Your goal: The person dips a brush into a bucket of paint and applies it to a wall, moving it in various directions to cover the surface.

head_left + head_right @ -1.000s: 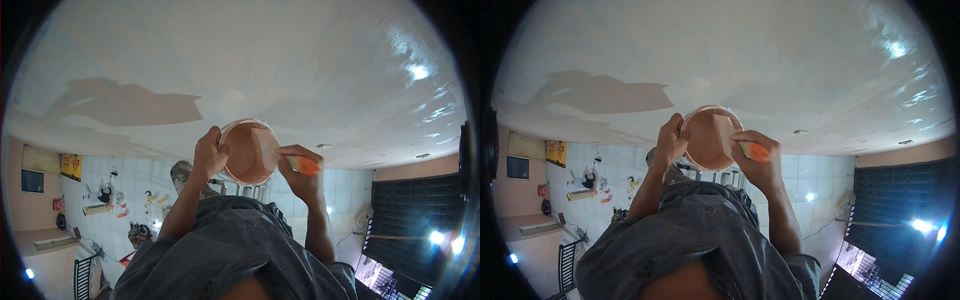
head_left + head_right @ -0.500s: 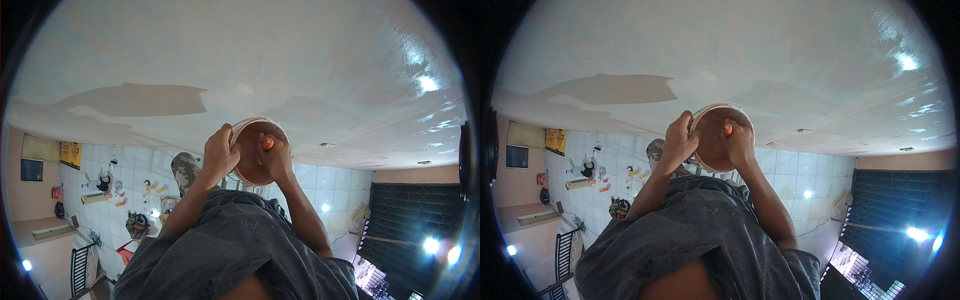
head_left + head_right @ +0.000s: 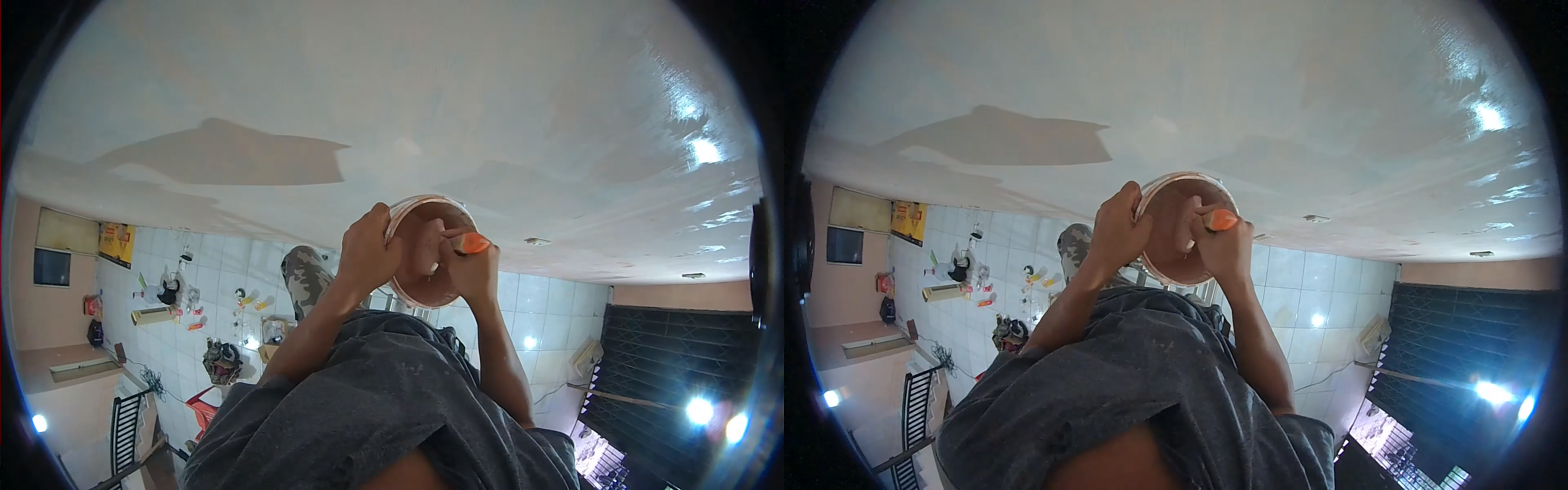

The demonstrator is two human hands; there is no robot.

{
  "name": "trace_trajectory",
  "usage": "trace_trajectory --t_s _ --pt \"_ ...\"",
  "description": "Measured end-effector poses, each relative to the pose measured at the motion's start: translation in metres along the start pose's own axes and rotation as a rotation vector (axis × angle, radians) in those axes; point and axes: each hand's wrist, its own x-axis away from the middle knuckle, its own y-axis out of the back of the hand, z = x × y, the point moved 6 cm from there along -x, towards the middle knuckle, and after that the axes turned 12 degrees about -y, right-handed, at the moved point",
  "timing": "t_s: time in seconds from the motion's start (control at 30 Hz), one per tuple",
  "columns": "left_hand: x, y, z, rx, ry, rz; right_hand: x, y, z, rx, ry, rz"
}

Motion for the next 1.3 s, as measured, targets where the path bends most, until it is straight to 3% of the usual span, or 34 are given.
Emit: trace_trajectory --t_s 0.07,0.27,0.33,0.43,0.63,0.83,0.9,1.03,1.2,1.3 --pt "-0.001 -0.001 0.001 -0.003 0.006 -0.005 0.002 0.008 -0.005 -0.057 -0.07 -0.006" --pt "-0.003 0.0 0.004 0.011 0.045 -0.032 0.011 0.048 -0.027 -0.64 -0.267 0.073" --pt "-0.006 0.002 0.006 0.031 0.063 -0.042 0.003 0.058 -0.055 -0.638 -0.256 0.056" --pt "-0.01 0.002 0.015 0.024 0.076 -0.014 0.002 0.062 -0.077 -0.943 -0.263 0.086" --pt "-0.01 0.012 0.033 -0.006 0.059 -0.016 0.0 0.06 -0.067 -1.172 -0.115 0.073" --pt "-0.013 0.021 0.031 0.031 -0.153 -0.084 -0.025 0.113 0.06 -1.198 0.332 0.014" --pt "-0.016 0.019 0.035 0.018 -0.03 -0.04 -0.034 0.144 0.109 -1.109 0.475 -0.083" --pt "-0.016 0.023 0.029 0.033 0.003 -0.056 -0.018 0.188 0.228 -0.952 0.9 -0.153" --pt "-0.015 0.026 0.026 0.036 0.021 -0.075 0.004 0.207 0.325 -0.802 1.102 -0.233" --pt "-0.015 0.028 0.02 0.021 0.024 -0.081 0.004 0.206 0.349 -0.707 1.108 -0.191"
